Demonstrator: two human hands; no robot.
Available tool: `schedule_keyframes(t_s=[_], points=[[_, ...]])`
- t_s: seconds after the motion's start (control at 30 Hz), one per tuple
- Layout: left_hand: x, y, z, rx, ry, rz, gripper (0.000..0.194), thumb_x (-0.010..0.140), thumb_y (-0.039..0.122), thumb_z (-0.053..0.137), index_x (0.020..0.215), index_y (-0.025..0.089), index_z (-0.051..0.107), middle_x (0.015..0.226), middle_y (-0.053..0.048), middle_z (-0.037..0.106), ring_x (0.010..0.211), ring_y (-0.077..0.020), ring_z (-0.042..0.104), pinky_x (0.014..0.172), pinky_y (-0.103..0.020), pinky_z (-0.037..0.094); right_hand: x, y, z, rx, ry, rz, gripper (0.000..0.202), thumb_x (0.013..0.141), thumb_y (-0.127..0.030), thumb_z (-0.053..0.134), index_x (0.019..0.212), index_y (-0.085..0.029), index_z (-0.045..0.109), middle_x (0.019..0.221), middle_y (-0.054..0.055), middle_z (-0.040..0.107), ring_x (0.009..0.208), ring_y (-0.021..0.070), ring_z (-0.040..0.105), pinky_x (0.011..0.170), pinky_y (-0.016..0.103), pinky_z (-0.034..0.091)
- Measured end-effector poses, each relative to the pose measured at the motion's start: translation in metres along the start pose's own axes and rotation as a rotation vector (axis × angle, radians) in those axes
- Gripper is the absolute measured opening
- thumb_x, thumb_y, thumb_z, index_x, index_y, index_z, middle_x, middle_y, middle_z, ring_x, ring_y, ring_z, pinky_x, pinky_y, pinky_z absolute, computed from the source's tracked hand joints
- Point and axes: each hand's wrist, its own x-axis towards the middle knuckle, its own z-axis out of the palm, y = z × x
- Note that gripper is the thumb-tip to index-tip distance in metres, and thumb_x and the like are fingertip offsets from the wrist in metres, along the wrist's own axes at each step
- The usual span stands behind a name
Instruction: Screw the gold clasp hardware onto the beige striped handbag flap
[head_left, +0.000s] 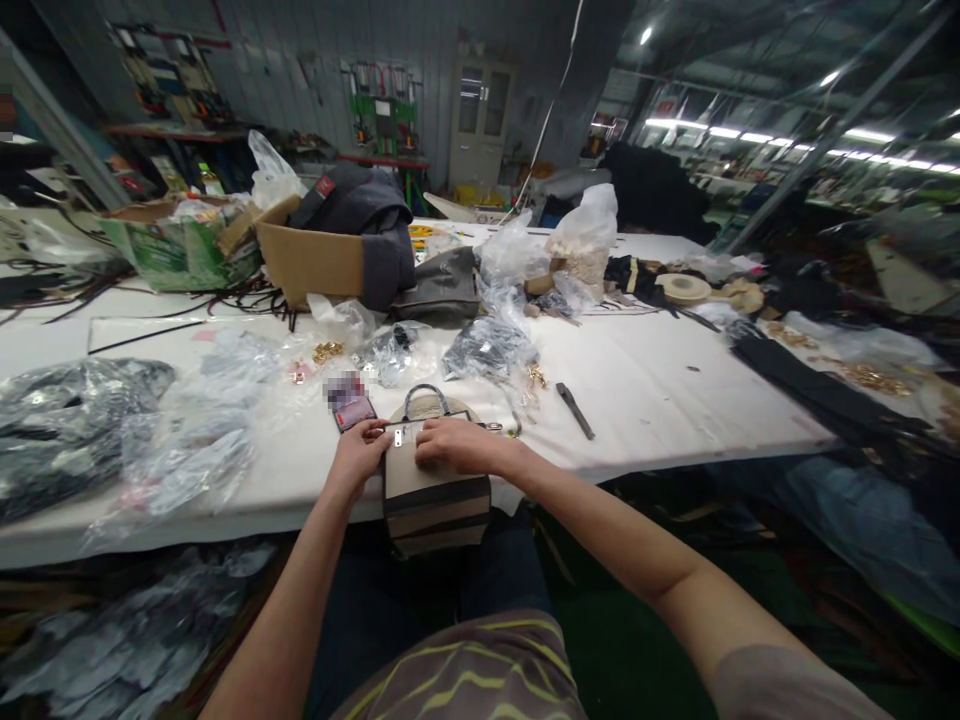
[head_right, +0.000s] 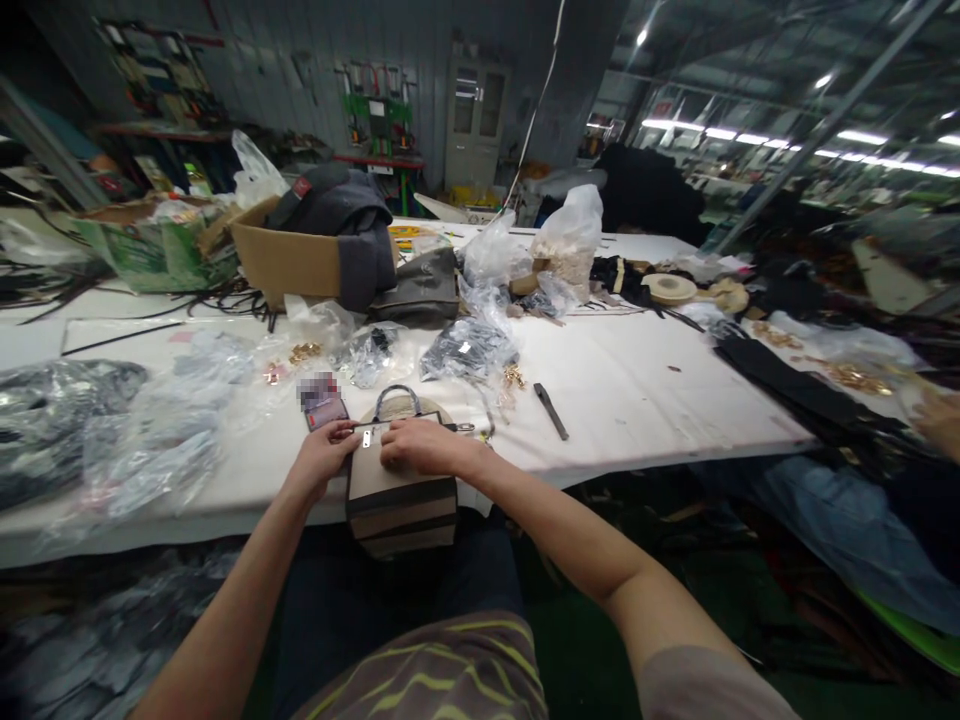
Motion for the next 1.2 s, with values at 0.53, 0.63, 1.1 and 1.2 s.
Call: schedule_keyframes(t_s=[0.53, 0.63, 1.1, 1.2], points=[[-0.003, 0.006, 0.002, 0.028, 0.029, -0.017, 0.068, 0.056, 0.059, 0.093, 0.108, 0.015, 0.085, 0.094, -0.01, 0.081, 0.087, -0.025, 0.071, 0.077, -0.035, 0.056, -0.003, 0.035, -0.002, -0.03, -0.046, -0.046, 0.033, 0.099, 0.003, 0.07, 0.12, -0.019, 0.083, 0.12, 0.008, 0.081, 0.115, 0.0235, 0.068, 0.095, 0.033, 0.049], [-0.001, 0.004, 0.002, 0.01, 0.021, -0.048, 0.07, 0.056, 0.057, 0.093, 0.112, 0.015, 0.085, 0.093, -0.009, 0.081, 0.087, -0.0244, 0.071, 0.077, -0.035, 0.055, 0.002, 0.043, -0.004, -0.012, -0.084, -0.071, 0.034, 0.098, 0.001, 0.073, 0.121, -0.021, 0.085, 0.119, 0.007, 0.083, 0.114, 0.0234, 0.068, 0.094, 0.032, 0.049], [-0.003, 0.0, -0.001, 0.019, 0.011, -0.005, 0.069, 0.061, 0.06, 0.094, 0.112, 0.015, 0.085, 0.097, -0.011, 0.082, 0.09, -0.0264, 0.073, 0.081, -0.038, 0.056, 0.01, 0.03, -0.007, -0.28, -0.202, -0.142, 0.028, 0.099, 0.002, 0.068, 0.112, -0.02, 0.08, 0.113, 0.008, 0.076, 0.104, 0.0247, 0.06, 0.08, 0.035, 0.04], [-0.001, -0.003, -0.001, 0.012, 0.009, -0.01, 0.069, 0.06, 0.06, 0.095, 0.112, 0.015, 0.085, 0.097, -0.012, 0.083, 0.09, -0.0267, 0.073, 0.08, -0.038, 0.055, 0.006, 0.025, -0.007, -0.332, -0.213, -0.143, 0.027, 0.101, 0.002, 0.066, 0.113, -0.019, 0.078, 0.114, 0.009, 0.074, 0.106, 0.0252, 0.059, 0.081, 0.034, 0.039]])
